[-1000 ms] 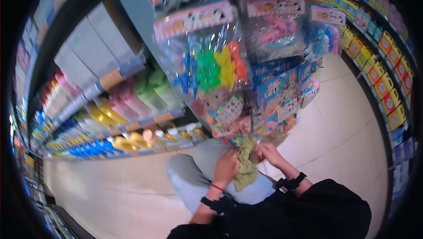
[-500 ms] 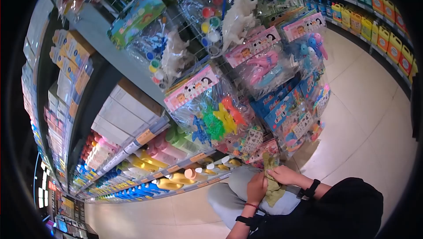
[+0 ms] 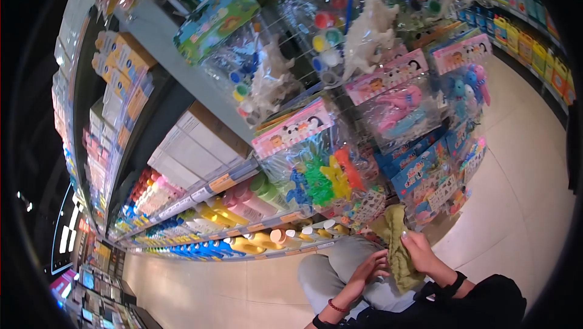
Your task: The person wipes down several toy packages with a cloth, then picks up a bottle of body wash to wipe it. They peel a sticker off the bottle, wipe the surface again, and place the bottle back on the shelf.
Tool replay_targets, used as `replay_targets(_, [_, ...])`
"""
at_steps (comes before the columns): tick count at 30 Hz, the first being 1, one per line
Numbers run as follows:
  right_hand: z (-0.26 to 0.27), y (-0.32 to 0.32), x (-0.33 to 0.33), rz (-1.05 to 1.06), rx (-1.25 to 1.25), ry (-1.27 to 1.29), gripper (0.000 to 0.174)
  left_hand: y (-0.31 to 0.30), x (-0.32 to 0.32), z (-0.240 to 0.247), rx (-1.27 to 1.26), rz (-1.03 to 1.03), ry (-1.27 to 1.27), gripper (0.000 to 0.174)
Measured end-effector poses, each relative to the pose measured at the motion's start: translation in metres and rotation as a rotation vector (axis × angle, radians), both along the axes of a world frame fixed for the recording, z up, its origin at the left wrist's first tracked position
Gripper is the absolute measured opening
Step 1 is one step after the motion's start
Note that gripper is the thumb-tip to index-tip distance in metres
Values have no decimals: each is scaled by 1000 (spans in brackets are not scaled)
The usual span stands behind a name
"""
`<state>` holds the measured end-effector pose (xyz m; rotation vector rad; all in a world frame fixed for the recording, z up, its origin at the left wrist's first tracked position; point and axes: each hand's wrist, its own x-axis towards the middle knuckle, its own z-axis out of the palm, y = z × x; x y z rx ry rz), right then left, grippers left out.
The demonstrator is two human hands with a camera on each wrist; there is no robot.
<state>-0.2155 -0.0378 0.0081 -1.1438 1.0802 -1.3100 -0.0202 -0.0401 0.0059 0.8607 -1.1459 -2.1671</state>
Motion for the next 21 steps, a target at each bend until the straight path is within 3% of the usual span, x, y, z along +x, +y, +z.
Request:
replay_targets(1, [22,6,-4,109,-20,52,29,1,-3,1,123,72,124,52])
replay_targets(3, [30,8,4,175,-348,298,28,6,-7,0,364,222,387,42])
replay_targets(4, [35,10,9,209,-516,414,29,7,-2,-12,277,179,436,48])
replay_targets(5, [44,13,14,292,-509,464,30,4,3,-16,188,133,480,53])
replay_targets(7, [63,17,23,438,-493,566,37,13,4,-1,59,192,250,59])
replay_targets(13, [47,20,44,420,-420,621,45,26,35,-67,264,463,338,58])
replay_targets(17, [31,13,53,408,-312,498,56,29,52,-78,-224,287,70,57])
replay_targets(19, [25,9,57,401,-334,748,65,27,50,-29,-333,218,92,58])
replay_targets(21, [17,5,61,419,-369,987,84,26,56,-50,-138,245,177,65])
